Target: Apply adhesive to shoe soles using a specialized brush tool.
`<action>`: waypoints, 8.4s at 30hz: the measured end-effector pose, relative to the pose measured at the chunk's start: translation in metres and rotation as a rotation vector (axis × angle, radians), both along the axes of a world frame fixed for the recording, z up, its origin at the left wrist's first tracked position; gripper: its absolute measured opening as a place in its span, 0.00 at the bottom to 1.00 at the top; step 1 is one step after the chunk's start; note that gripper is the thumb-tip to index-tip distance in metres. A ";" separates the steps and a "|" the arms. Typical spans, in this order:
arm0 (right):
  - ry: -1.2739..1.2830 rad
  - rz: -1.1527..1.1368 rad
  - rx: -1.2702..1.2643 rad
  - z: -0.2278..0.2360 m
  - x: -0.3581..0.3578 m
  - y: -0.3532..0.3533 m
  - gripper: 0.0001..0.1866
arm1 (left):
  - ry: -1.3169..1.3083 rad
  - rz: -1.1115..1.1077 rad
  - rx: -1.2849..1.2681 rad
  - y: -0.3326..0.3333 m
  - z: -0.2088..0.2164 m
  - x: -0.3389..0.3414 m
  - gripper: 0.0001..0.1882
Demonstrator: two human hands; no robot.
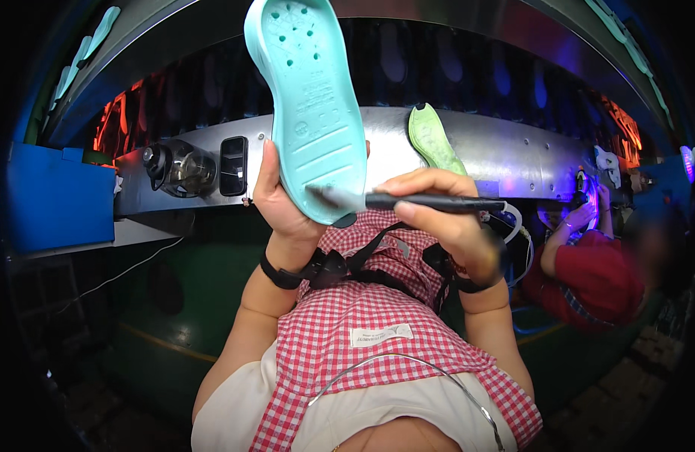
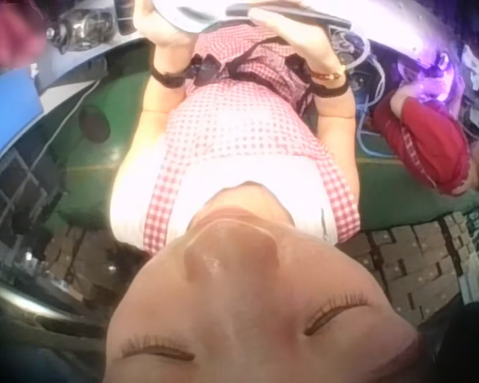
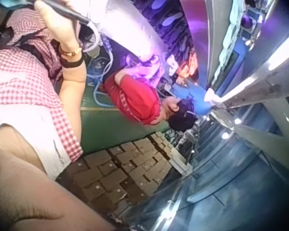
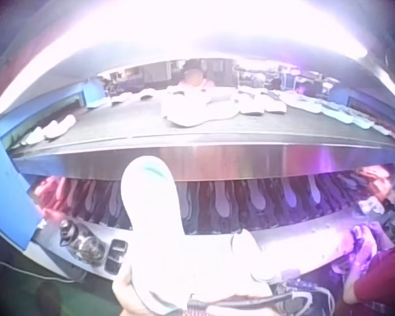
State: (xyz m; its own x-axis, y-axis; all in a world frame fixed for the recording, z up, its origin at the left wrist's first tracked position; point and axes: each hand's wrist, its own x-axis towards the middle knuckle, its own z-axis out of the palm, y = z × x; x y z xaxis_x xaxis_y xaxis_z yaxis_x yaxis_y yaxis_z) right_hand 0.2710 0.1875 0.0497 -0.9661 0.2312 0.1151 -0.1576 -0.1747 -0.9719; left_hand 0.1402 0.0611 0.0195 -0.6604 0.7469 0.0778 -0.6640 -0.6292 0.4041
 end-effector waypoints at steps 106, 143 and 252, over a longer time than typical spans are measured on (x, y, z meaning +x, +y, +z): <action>-0.016 -0.622 -0.703 -0.134 0.037 0.055 0.12 | 2.404 0.224 -1.246 0.146 0.183 -0.203 0.21; -0.009 -0.753 -0.714 -0.149 0.075 0.064 0.10 | 2.199 0.194 -1.298 0.205 0.145 -0.371 0.18; -0.078 -0.037 -0.114 -0.037 0.005 0.004 0.09 | -0.078 -0.179 -0.063 0.001 -0.043 0.002 0.35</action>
